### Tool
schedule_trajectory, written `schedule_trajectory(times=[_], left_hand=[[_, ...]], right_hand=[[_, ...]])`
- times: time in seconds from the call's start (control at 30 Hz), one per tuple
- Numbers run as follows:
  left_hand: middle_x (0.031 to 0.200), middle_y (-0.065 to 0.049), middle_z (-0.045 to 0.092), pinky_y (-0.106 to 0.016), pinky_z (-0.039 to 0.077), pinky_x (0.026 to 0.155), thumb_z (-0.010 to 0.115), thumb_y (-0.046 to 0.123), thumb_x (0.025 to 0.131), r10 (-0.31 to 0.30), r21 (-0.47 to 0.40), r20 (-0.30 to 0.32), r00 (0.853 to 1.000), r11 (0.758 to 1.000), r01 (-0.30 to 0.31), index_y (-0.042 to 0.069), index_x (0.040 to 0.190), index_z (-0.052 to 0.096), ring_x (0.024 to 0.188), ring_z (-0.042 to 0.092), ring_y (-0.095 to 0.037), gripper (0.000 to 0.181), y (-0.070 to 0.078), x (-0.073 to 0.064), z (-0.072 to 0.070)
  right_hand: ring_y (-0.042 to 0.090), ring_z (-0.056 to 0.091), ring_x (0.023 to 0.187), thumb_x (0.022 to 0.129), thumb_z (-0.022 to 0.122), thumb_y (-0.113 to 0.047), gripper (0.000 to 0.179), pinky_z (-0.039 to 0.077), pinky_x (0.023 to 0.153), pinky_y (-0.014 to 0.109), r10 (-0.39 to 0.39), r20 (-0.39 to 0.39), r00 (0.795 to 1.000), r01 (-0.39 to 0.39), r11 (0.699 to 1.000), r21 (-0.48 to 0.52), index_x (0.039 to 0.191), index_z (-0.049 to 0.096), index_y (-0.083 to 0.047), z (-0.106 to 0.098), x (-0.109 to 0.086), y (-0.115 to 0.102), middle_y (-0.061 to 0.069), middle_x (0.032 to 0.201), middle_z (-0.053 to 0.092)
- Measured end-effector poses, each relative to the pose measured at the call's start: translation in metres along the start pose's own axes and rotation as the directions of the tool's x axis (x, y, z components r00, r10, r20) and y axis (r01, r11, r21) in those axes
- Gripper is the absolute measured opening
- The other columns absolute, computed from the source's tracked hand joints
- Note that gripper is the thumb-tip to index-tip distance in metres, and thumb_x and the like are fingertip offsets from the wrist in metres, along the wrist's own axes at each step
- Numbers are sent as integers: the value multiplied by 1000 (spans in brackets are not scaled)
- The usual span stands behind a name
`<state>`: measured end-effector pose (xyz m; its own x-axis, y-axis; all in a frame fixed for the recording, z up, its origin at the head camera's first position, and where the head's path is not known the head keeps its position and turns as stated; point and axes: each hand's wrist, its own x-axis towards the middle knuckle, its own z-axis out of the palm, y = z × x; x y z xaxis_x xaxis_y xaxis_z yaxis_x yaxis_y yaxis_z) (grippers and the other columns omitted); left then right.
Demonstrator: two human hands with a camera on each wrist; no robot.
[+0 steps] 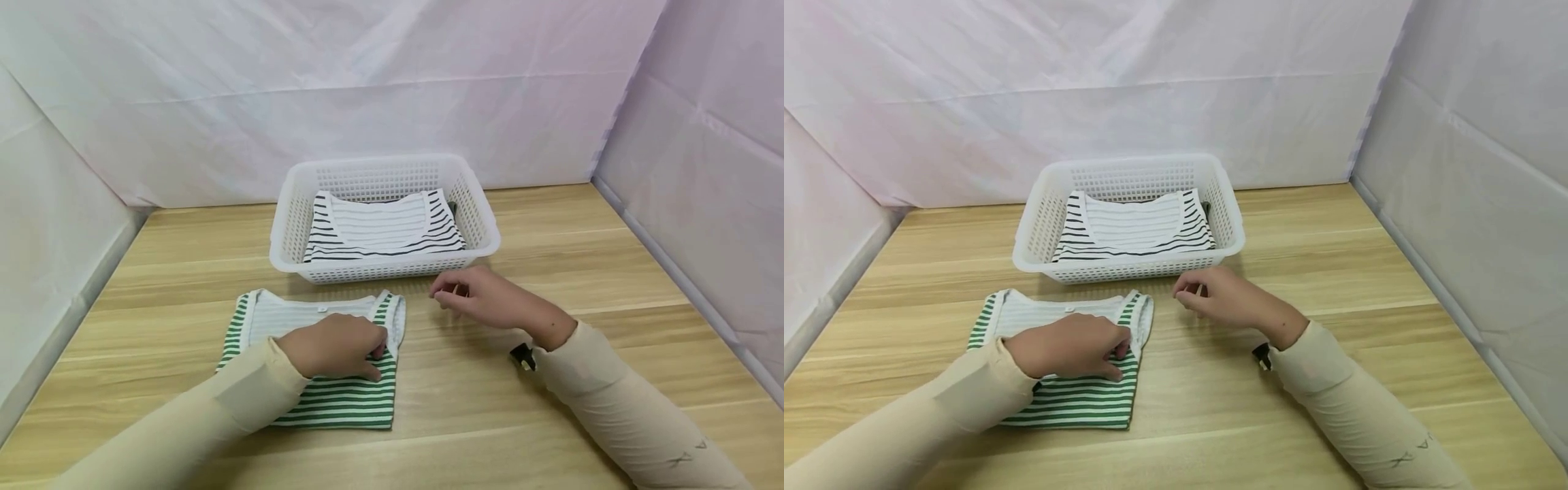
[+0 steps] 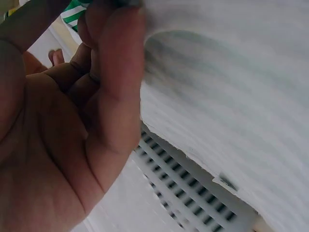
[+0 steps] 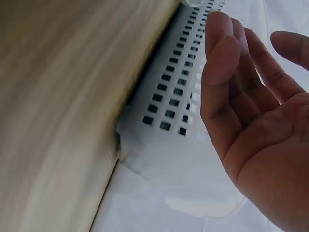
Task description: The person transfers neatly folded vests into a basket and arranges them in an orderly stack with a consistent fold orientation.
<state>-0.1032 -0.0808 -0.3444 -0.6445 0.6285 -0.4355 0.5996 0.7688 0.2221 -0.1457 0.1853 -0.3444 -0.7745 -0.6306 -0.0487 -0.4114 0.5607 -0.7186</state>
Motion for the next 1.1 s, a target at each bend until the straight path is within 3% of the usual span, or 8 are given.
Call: schedule_trajectory(times=[0.27,0.43,0.57,0.87,1.1], left_hand=[[73,10,55,-28,42,59,75,43,88,102,93,7,995,990,-102,20,88,58,64,47,-8,29,23,22,-5],[75,9,55,-27,45,60,70,45,91,116,182,24,993,976,-118,18,97,60,65,48,-8,30,41,36,-6],[80,8,57,-27,48,65,69,45,93,126,185,34,991,974,-130,16,106,61,69,52,-8,33,51,46,-5],[81,7,57,-28,48,67,68,41,94,123,119,23,992,985,-125,15,103,60,71,53,-9,28,55,46,-5],[98,6,65,-27,54,77,71,39,93,193,94,-28,981,977,-190,18,110,66,84,61,-7,27,48,33,-5]], right_hand=[[20,67,73,103,57,-20,20,54,64,29,25,-16,1000,-25,1000,-1,111,70,-7,-12,-2,1,10,93,69],[21,67,73,102,58,-19,19,54,64,29,22,-20,1000,-23,1000,-3,111,70,-7,-15,-1,2,10,94,70],[23,66,74,102,58,-19,18,53,63,28,34,-22,999,-34,999,-1,110,70,-7,-16,-2,5,10,95,71],[23,65,74,101,59,-18,19,53,64,28,32,-2,999,-32,999,-19,110,71,-7,-16,0,10,9,94,71],[13,61,72,100,59,-16,17,52,64,27,27,27,999,-25,997,-73,110,71,-8,-13,0,15,5,89,70]])
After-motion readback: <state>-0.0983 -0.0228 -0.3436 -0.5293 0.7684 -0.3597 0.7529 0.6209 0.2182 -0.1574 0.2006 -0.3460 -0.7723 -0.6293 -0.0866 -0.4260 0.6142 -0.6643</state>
